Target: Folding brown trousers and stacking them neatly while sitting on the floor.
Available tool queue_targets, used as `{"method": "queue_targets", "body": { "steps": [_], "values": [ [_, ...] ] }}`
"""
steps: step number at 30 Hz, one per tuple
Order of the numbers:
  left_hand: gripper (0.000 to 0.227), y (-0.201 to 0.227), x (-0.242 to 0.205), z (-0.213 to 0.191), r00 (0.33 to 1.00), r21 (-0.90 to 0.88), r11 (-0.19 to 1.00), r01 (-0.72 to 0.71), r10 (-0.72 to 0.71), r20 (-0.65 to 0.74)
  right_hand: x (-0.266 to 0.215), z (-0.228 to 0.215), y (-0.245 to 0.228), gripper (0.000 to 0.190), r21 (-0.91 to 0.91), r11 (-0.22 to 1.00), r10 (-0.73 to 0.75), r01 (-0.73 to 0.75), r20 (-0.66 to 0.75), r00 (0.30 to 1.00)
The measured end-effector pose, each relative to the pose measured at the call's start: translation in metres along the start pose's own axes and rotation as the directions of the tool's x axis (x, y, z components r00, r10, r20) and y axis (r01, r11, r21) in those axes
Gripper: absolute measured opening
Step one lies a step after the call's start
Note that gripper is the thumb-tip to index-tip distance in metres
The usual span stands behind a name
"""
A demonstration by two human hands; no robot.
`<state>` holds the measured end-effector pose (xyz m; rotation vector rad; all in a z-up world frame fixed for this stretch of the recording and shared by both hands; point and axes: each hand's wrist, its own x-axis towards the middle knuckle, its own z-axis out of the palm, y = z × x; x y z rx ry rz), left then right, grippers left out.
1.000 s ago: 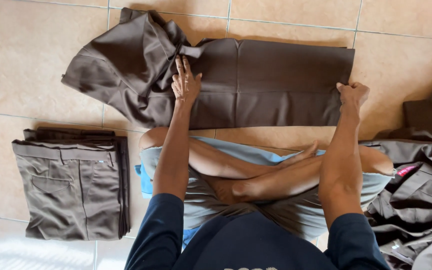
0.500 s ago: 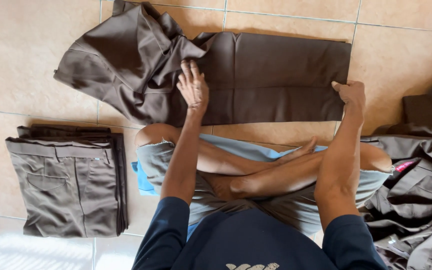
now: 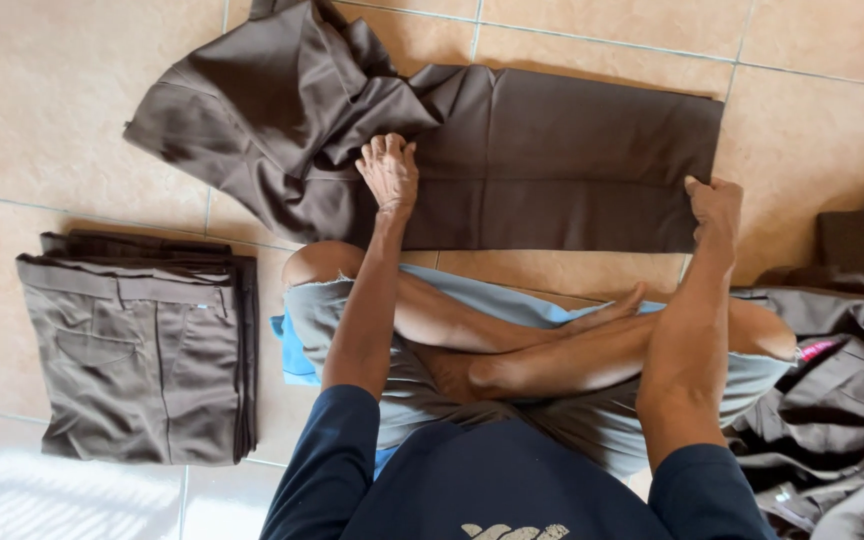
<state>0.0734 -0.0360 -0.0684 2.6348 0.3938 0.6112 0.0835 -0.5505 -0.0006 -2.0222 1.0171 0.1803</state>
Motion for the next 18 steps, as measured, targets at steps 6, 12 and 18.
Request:
{"method": "queue_targets", "body": {
  "steps": [6, 12, 18],
  "values": [
    [0.019, -0.012, 0.001, 0.024, 1.0, 0.066, 0.998, -0.007, 0.006, 0.011, 0.03, 0.012, 0.033, 0.031, -0.004, 0.993, -0.12, 0.12, -0.035, 0.992],
    [0.016, -0.014, 0.01, 0.015, 0.994, 0.004, 0.995, 0.095, -0.095, -0.055, 0.062, 0.023, 0.056, 0.021, 0.01, 0.991, -0.13, 0.132, -0.1, 0.986],
    [0.024, 0.011, -0.001, -0.002, 0.992, 0.127, 0.992, 0.015, 0.001, -0.122, 0.049, 0.039, 0.045, 0.033, -0.04, 0.993, -0.112, 0.107, -0.155, 0.982]
  ]
}}
